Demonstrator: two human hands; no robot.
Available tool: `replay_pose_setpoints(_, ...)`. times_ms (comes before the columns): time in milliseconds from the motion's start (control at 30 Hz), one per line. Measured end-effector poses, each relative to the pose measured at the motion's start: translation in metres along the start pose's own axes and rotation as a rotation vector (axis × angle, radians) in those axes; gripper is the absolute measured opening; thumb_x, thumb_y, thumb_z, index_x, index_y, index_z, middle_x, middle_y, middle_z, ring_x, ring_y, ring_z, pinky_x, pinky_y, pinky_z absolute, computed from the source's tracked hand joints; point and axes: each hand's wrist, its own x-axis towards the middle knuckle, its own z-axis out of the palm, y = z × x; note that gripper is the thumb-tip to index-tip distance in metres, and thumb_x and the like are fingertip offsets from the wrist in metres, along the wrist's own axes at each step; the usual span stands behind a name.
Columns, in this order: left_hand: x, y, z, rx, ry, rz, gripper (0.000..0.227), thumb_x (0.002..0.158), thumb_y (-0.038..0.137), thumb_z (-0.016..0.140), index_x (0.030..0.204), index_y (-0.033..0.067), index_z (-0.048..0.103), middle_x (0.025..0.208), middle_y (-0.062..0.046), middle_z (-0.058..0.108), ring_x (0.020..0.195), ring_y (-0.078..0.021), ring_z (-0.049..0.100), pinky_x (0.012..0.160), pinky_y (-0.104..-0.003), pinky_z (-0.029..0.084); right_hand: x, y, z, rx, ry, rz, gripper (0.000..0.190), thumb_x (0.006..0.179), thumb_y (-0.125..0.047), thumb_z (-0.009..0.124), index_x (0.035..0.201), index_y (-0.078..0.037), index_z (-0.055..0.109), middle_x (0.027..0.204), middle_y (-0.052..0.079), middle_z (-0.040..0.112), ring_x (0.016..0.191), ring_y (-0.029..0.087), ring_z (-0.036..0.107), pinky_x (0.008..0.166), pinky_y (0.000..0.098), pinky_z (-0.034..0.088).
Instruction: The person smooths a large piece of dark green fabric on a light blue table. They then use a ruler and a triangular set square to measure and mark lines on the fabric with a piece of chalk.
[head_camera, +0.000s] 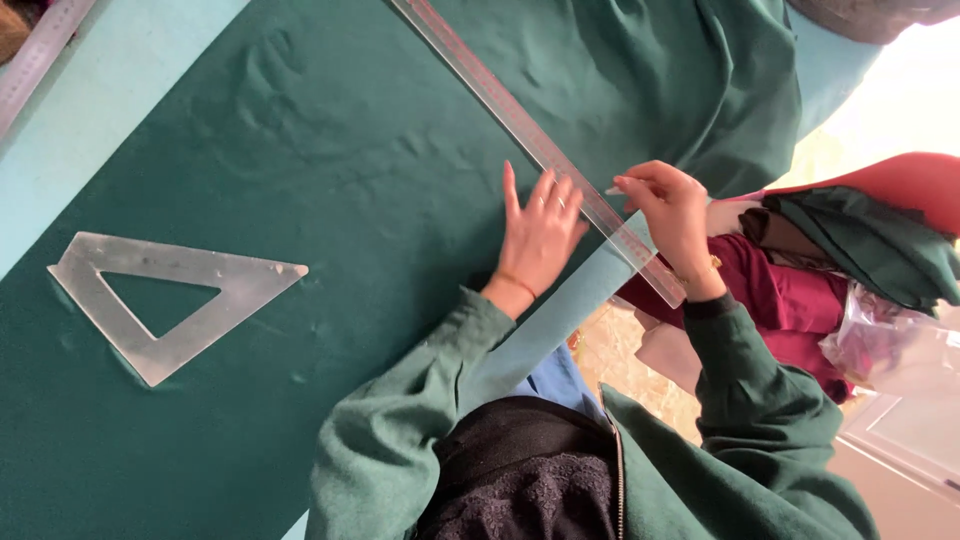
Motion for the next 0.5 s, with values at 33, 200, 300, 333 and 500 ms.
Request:
replay_pose_setpoints(33, -0.008, 0.008, -0.001, -0.005, -0.023, 0.018, 0.044, 0.09, 0.042, 0.074, 0.122, 0.0131, 0.065, 0.13, -0.01, 0.064, 0.136, -0.0302, 0.051, 0.121, -0.078, 0.022, 0.005, 0.005, 0.003, 0.016, -0.034, -0.007, 0.009, 0.102, -0.023, 0.079, 0.106, -0.015, 0.076, 0.082, 0.002, 0.072, 0.071, 0.01, 0.06, 0.073, 0.029, 0.051)
replay_pose_setpoints(200, -0.028, 0.027, 0.006, -0.039, -0.072, 0.038, 0.052, 0.094, 0.051, 0.065, 0.132, 0.0146, 0.063, 0.141, -0.012, 0.058, 0.143, -0.0317, 0.044, 0.122, -0.08, 0.019, 0.019, 0.016, 0.009, 0.034, -0.111, -0.037, 0.008, 0.1, -0.023, 0.08, 0.105, -0.017, 0.076, 0.082, 0.0, 0.073, 0.077, 0.009, 0.067, 0.077, 0.0272, 0.053)
replay_pose_setpoints(300, -0.032, 0.032, 0.013, -0.048, -0.047, 0.042, 0.058, 0.094, 0.054, 0.063, 0.134, 0.0126, 0.061, 0.142, -0.019, 0.056, 0.144, -0.0349, 0.044, 0.122, -0.08, 0.018, 0.022, 0.014, 0.011, 0.033, -0.143, -0.073, 0.008, 0.1, -0.02, 0.08, 0.104, -0.015, 0.075, 0.087, 0.002, 0.073, 0.082, 0.012, 0.069, 0.081, 0.0301, 0.054)
replay_pose_setpoints(333, -0.032, 0.034, 0.013, -0.049, -0.051, 0.035, 0.06, 0.094, 0.055, 0.062, 0.134, 0.011, 0.061, 0.142, -0.02, 0.055, 0.144, -0.0352, 0.044, 0.123, -0.079, 0.018, 0.022, 0.009, 0.011, 0.037, -0.15, -0.123, 0.007, 0.1, -0.017, 0.079, 0.104, -0.012, 0.075, 0.09, 0.004, 0.073, 0.082, 0.015, 0.068, 0.082, 0.0322, 0.054)
replay_pose_setpoints(500, -0.032, 0.039, 0.014, -0.021, -0.057, 0.022, 0.069, 0.088, 0.061, 0.064, 0.133, 0.0093, 0.061, 0.143, -0.023, 0.055, 0.144, -0.0347, 0.044, 0.125, -0.076, 0.018, 0.026, 0.004, 0.012, 0.012, -0.166, -0.256, 0.007, 0.1, -0.015, 0.078, 0.103, -0.009, 0.074, 0.096, 0.005, 0.074, 0.084, 0.018, 0.067, 0.083, 0.0359, 0.054)
